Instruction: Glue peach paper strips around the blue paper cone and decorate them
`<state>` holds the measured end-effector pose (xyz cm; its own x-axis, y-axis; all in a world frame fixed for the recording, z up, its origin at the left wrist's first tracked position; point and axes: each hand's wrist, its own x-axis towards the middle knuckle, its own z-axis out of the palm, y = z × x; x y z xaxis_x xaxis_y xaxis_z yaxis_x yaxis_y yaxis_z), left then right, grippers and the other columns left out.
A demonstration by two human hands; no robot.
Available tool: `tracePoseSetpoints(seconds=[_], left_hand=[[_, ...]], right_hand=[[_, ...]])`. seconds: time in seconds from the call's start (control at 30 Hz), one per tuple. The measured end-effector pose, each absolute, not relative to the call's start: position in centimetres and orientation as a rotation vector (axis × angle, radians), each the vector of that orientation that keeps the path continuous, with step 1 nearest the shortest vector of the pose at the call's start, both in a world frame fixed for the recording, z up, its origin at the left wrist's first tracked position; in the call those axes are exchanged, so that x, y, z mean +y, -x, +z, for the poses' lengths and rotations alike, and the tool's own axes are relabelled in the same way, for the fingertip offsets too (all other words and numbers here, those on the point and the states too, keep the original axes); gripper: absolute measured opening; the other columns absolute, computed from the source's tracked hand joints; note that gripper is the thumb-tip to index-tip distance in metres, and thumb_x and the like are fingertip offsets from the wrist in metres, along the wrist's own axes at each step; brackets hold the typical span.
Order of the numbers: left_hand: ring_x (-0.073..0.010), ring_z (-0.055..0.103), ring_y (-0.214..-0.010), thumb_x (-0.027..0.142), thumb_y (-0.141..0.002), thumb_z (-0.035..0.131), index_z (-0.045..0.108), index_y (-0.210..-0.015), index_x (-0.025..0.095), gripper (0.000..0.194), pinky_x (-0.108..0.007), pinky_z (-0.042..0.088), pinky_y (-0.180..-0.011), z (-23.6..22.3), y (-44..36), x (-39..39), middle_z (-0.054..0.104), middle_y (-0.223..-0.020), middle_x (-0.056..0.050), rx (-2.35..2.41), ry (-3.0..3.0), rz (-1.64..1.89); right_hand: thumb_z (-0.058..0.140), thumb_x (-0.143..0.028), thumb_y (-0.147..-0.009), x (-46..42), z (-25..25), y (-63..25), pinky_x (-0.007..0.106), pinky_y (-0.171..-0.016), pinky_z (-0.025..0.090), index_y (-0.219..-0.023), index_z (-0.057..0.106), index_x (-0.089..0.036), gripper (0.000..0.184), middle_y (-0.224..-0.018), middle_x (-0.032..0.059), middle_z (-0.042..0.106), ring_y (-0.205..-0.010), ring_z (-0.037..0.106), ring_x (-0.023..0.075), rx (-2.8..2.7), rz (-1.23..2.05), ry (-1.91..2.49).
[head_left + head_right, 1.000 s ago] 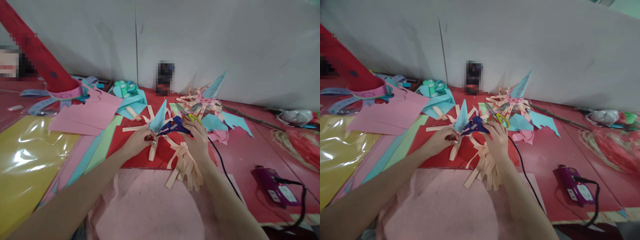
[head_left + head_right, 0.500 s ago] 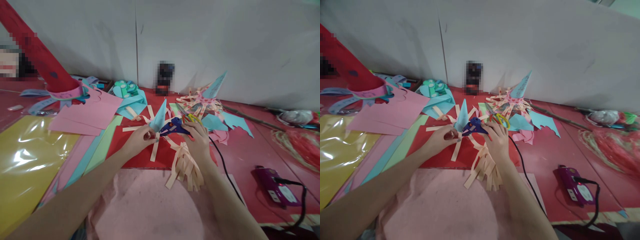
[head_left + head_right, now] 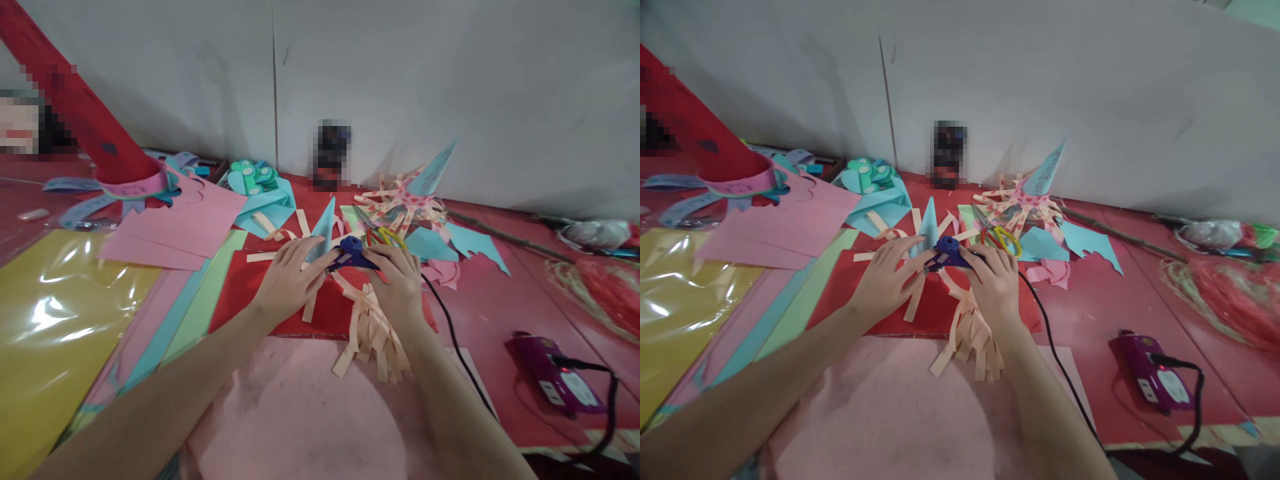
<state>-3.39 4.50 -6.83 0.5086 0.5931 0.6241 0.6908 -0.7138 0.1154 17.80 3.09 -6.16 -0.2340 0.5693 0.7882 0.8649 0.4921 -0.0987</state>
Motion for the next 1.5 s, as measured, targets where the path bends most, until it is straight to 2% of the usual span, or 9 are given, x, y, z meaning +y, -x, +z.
tracePoseSetpoints(seconds=[0.23, 0.43, 0.6, 1.2, 1.3, 1.4, 1.5], left_hand=[[-0.0231, 0.050, -0.118, 0.010, -0.088, 0.043, 0.052, -0.121, 0.023, 0.037, -0.043, 0.038, -0.101, -6.4, 3.2, 4.3, 0.057, -0.122, -0.009, -1.083, 2.596, -0.959], [-0.0223, 0.055, -0.109, 0.007, -0.087, 0.041, 0.050, -0.123, 0.020, 0.039, -0.039, 0.044, -0.094, -6.3, 3.2, 4.4, 0.059, -0.117, -0.010, -1.101, 2.637, -0.854], [-0.0190, 0.061, -0.098, 0.004, -0.086, 0.038, 0.050, -0.123, 0.022, 0.043, -0.036, 0.047, -0.090, -6.2, 3.1, 4.6, 0.063, -0.110, -0.007, -1.208, 2.694, -0.766], [-0.0198, 0.061, -0.101, -0.001, -0.085, 0.034, 0.052, -0.123, 0.023, 0.049, -0.037, 0.047, -0.090, -6.6, 2.9, 4.3, 0.063, -0.112, -0.008, -1.256, 2.673, -0.809], [-0.0216, 0.058, -0.107, 0.001, -0.087, 0.035, 0.052, -0.121, 0.022, 0.044, -0.038, 0.047, -0.090, -6.7, 3.4, 4.2, 0.059, -0.118, -0.010, -1.227, 2.573, -0.983], [-0.0214, 0.056, -0.106, 0.005, -0.088, 0.037, 0.053, -0.114, 0.018, 0.034, -0.036, 0.047, -0.088, -6.7, 4.0, 4.3, 0.060, -0.112, -0.010, -1.281, 2.519, -1.202], [-0.0208, 0.058, -0.101, 0.012, -0.088, 0.042, 0.051, -0.108, 0.018, 0.023, -0.036, 0.048, -0.087, -6.8, 4.2, 4.5, 0.061, -0.104, -0.008, -1.512, 2.618, -1.220]], right_hand=[[0.058, -0.023, -0.085, 2.8, -6.1, -17.7, 0.033, -0.076, 0.041, -0.098, 0.065, -0.025, 0.015, -0.095, 0.0029, 0.069, -0.086, 0.061, 0.0185, -1.940, -0.463, 1.195], [0.058, -0.024, -0.086, 2.9, -6.1, -17.7, 0.033, -0.075, 0.041, -0.099, 0.065, -0.026, 0.015, -0.095, 0.0023, 0.069, -0.086, 0.061, 0.0184, -1.944, -0.500, 1.193], [0.057, -0.022, -0.086, 2.8, -6.0, -17.7, 0.033, -0.076, 0.041, -0.101, 0.065, -0.028, 0.018, -0.096, 0.0018, 0.069, -0.087, 0.062, 0.0178, -1.959, -0.494, 1.204], [0.055, -0.019, -0.086, 2.5, -5.7, -17.3, 0.032, -0.076, 0.040, -0.103, 0.065, -0.029, 0.022, -0.094, 0.0012, 0.069, -0.084, 0.060, 0.0173, -1.943, -0.497, 1.197], [0.056, -0.018, -0.086, 2.5, -5.7, -17.3, 0.032, -0.075, 0.040, -0.103, 0.065, -0.028, 0.022, -0.094, 0.0016, 0.069, -0.084, 0.060, 0.0171, -1.947, -0.500, 1.167], [0.057, -0.017, -0.086, 2.5, -5.6, -17.3, 0.031, -0.075, 0.039, -0.101, 0.065, -0.027, 0.020, -0.094, 0.0015, 0.069, -0.083, 0.060, 0.0168, -1.948, -0.506, 1.159], [0.056, -0.019, -0.086, 2.6, -5.7, -17.4, 0.032, -0.075, 0.039, -0.101, 0.065, -0.027, 0.019, -0.093, 0.0013, 0.069, -0.085, 0.060, 0.0172, -1.941, -0.498, 1.166]])
